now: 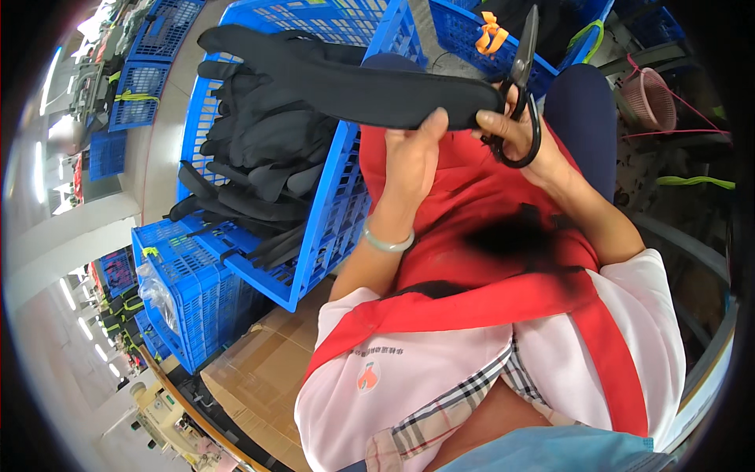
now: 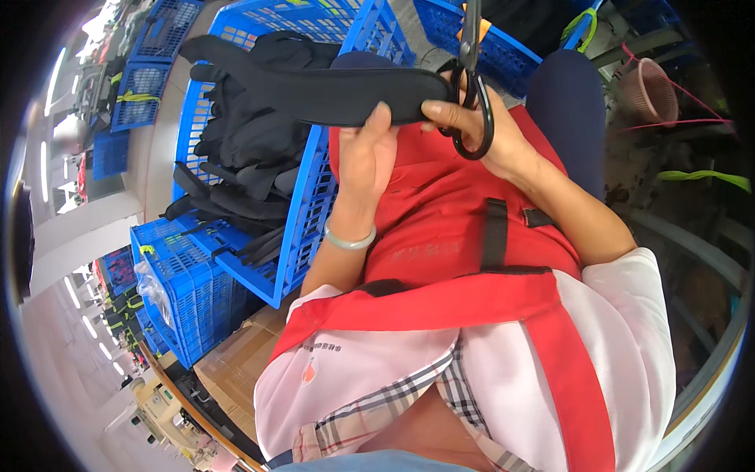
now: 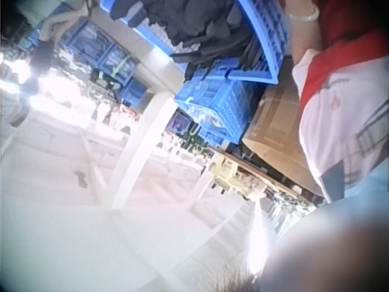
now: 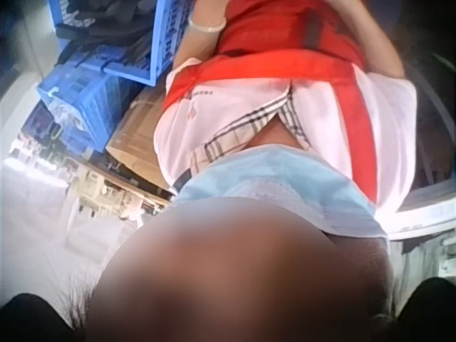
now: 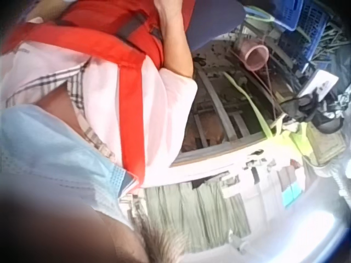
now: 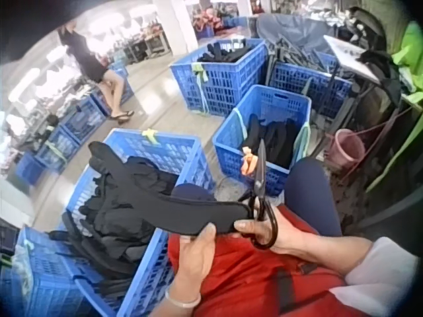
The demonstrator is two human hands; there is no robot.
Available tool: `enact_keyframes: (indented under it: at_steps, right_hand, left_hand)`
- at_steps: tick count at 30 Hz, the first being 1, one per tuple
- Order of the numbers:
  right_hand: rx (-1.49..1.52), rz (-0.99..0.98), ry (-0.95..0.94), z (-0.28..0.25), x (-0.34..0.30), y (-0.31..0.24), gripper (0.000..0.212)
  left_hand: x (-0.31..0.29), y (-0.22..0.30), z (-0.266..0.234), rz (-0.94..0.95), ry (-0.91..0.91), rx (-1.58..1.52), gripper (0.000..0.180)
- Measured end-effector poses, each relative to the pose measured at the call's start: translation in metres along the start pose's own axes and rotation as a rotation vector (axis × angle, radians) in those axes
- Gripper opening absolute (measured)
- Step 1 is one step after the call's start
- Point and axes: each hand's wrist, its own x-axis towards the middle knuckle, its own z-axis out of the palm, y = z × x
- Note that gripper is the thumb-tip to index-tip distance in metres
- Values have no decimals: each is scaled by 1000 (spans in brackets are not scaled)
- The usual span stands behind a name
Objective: Trimming excess thread and finishing the edges of black padded backpack straps using large scissors.
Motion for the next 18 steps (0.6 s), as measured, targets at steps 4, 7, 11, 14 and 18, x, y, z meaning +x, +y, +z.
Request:
enact_keyframes:
  at_steps: [4, 7, 11, 14, 18]
  right_hand:
    - [-93, 4, 37, 2, 2, 0, 25]
    - [-219, -36, 10, 3, 5, 1, 23]
    - [-244, -104, -34, 17, 12, 6, 22]
    - [-360, -83, -143, 17, 16, 7, 21]
    - [-645, 78, -202, 11, 2, -21, 25]
  left_hand:
    - [6, 12, 5, 75, 10, 64, 26]
    - [6, 19, 3, 87, 16, 158, 25]
    - [5, 12, 7, 80, 23, 108, 24]
    - [7, 13, 0, 84, 33, 85, 24]
    - [4, 31, -13, 70, 38, 107, 26]
